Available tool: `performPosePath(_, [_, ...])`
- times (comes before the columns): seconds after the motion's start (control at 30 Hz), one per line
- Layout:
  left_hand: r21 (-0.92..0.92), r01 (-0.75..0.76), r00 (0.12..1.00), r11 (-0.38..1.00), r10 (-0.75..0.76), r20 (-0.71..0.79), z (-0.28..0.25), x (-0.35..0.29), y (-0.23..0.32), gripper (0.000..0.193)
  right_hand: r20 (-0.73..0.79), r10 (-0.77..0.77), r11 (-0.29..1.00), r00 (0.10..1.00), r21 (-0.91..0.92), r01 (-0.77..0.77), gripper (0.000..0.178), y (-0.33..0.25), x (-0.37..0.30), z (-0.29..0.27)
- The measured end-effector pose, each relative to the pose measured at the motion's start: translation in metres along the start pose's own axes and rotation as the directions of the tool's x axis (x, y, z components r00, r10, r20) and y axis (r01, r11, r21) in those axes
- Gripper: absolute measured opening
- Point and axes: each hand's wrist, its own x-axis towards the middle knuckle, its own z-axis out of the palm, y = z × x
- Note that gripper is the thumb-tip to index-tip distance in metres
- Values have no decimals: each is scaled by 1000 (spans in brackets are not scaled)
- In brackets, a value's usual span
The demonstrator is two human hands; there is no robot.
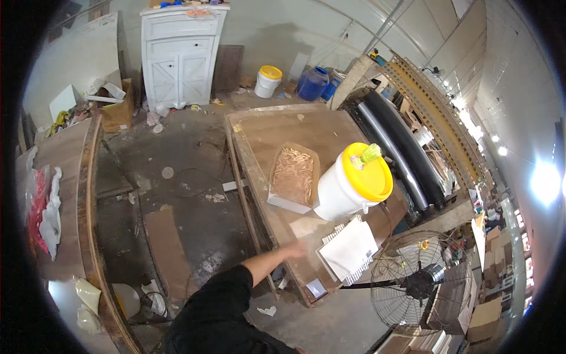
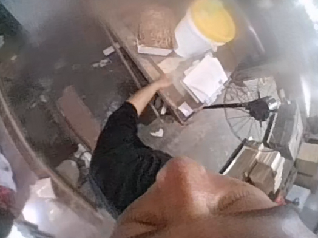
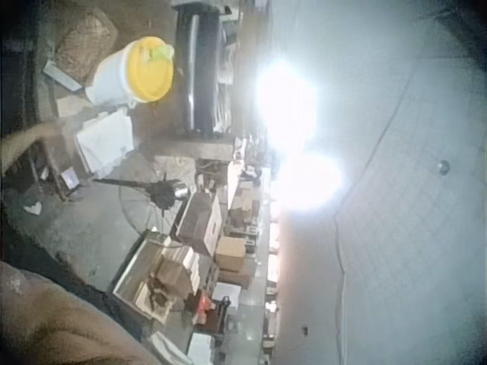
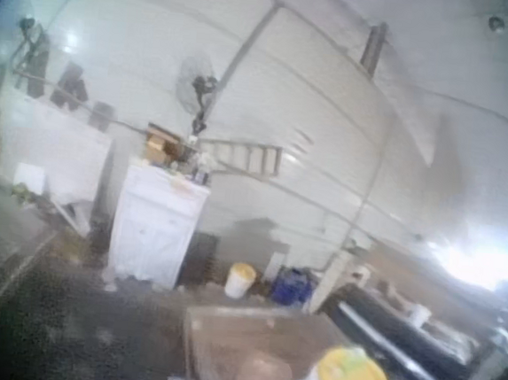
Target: The person packs wooden dowels from a box into a plastic bag with another person. The person then assembles wooden panels by fitting wooden frame pieces together and fastening them with a pneumatic nail gun and a hammer.
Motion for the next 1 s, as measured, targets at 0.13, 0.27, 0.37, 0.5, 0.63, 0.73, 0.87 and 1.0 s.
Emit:
performPosePath(0.13, [277, 516, 791, 810, -575, 209, 22, -169, 15, 40, 52, -23, 999, 998, -25, 25, 37, 42, -9, -5])
performPosePath(0.27, [190, 909, 403, 371, -898, -174, 26, -374, 34, 53, 194, -204, 977, 959, -13, 211, 37, 50, 53, -24])
performPosePath(0.37, [129, 851, 507, 509, -733, -453, 14, -460, 124, 50, 288, -169, 975, 943, 189, 117, 35, 14, 159, -35])
performPosePath(0.5, [7, 908, 303, 420, -645, -701, 48, -598, 147, 41, 578, -374, 911, 726, 82, 405, 18, -114, 107, -9])
performPosePath(0.63, [-337, 858, -94, 387, -528, -844, 123, -687, 228, 39, 290, -490, 870, 822, 225, 439, 19, -121, 60, 46])
performPosePath(0.73, [-534, 729, -282, 427, -523, -804, 194, -752, 266, 45, 420, -425, 865, 802, -72, 496, 28, -70, 78, 80])
performPosePath(0.87, [-689, 630, -481, 359, -516, -709, 258, -819, 304, 50, 558, -249, 847, 792, -271, 457, 18, 29, -6, 120])
performPosePath(1.0, [-763, 448, -575, 467, -503, -645, 280, -856, 352, 52, 945, -242, 151, 222, -190, 970, 28, 101, -19, 169])
